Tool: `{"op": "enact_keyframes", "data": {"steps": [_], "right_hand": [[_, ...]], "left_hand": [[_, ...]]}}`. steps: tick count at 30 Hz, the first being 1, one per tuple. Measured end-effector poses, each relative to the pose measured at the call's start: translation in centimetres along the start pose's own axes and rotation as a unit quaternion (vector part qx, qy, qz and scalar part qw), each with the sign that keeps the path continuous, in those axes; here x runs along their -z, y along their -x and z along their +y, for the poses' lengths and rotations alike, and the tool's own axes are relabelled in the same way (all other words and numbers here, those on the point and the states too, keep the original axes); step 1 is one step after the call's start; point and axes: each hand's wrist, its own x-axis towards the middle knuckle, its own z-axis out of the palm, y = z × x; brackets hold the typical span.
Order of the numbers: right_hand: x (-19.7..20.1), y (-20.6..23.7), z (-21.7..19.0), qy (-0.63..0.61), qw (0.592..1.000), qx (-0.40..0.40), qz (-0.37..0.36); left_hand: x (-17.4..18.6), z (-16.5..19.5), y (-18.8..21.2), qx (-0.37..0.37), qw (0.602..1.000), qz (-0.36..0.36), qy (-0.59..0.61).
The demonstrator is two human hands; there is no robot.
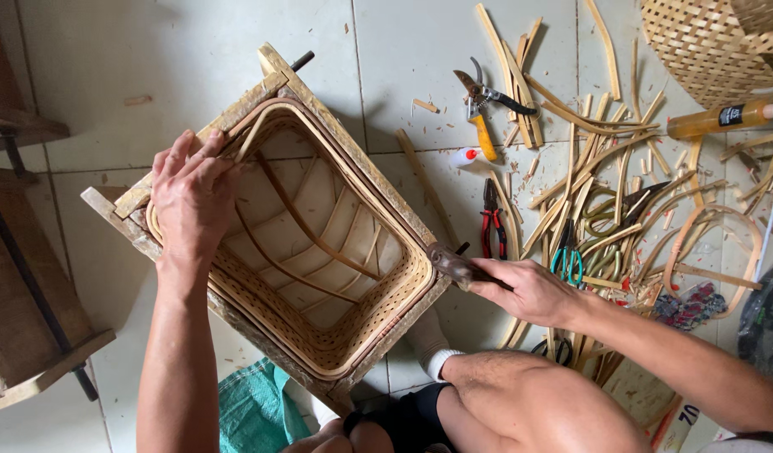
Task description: The person inserts thin bamboo strips into a rectangular basket frame, bends and tucks them into slots, and uses a hammer and pliers to secure the strips. The person works on the frame while sitting on the floor.
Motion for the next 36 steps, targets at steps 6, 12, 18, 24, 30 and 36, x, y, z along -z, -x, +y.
{"op": "enact_keyframes", "data": {"steps": [6, 12, 18, 24, 30, 36], "right_hand": [[1.1, -2.8, -3.4, 0.087, 0.986, -0.132, -0.047], [2.0, -7.0, -5.9, 0.17, 0.957, -0.161, -0.169], [0.2, -10.2, -8.4, 0.298, 0.933, 0.017, -0.2], [-2.2, -10.9, -8.1, 0.367, 0.898, 0.067, -0.231], [-2.0, -9.6, -7.1, 0.364, 0.893, 0.017, -0.264], [-4.5, -8.6, -8.8, 0.188, 0.93, -0.084, -0.303]], "left_hand": [[0.8, -0.7, -0.4, 0.001, 1.0, -0.006, 0.006], [1.0, -1.5, -0.3, -0.015, 1.0, -0.01, -0.006], [0.7, -2.1, 0.2, 0.008, 1.0, -0.012, 0.027], [0.6, -2.3, 0.6, 0.009, 1.0, -0.013, 0.014], [0.3, -1.7, 1.0, 0.015, 0.999, 0.014, 0.028], [0.1, -1.6, 1.9, 0.008, 0.999, 0.01, 0.03]]}}
